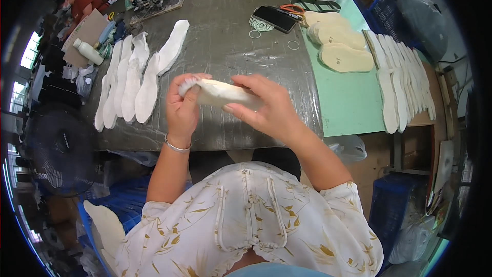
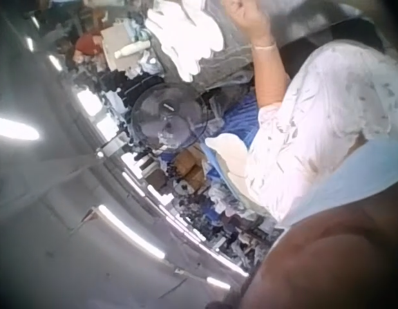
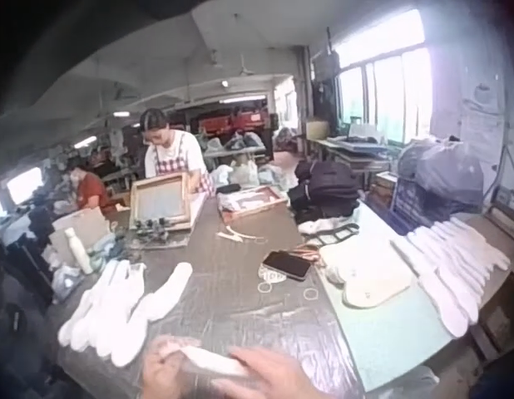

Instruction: The recorder is matching, inspecting, and stacking white fuzzy shoe insole components at a workstation.

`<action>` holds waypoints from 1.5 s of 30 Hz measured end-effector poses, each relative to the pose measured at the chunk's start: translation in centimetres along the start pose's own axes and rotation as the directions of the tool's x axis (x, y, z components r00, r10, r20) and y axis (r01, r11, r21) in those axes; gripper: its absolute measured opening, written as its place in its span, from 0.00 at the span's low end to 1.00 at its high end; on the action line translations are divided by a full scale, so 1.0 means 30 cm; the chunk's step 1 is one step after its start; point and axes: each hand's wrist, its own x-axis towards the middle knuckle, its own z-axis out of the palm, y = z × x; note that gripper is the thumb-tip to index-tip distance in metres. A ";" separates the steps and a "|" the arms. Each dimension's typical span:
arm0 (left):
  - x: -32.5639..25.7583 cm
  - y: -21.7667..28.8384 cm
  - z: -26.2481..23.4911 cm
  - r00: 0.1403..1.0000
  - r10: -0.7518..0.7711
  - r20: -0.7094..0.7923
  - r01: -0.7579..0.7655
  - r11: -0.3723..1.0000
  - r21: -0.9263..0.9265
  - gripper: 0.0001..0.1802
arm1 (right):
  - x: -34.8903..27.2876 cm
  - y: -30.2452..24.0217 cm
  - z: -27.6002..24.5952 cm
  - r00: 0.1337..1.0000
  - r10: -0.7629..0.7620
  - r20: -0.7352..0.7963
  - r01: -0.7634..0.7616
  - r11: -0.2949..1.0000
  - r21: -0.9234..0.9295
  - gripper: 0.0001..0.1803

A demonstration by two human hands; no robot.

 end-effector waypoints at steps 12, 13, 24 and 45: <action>-0.008 -0.034 0.011 0.973 -0.164 -0.161 0.151 0.985 -0.086 0.10 | 0.003 0.048 0.020 0.953 0.284 0.104 -0.292 0.954 0.071 0.21; 0.000 -0.041 -0.007 0.971 -0.166 -0.171 0.152 0.984 -0.094 0.10 | 0.002 0.053 -0.009 0.905 0.368 0.214 -0.395 0.913 0.098 0.30; 0.016 -0.179 -0.245 0.585 -0.695 -0.418 0.614 0.716 -0.331 0.21 | -0.160 0.249 -0.176 0.609 0.650 0.455 -0.779 0.384 0.495 0.25; -0.078 -0.098 -0.214 0.479 -0.823 -0.305 0.811 0.548 -0.205 0.28 | -0.292 0.370 -0.124 0.486 0.848 0.209 -0.609 0.157 0.778 0.26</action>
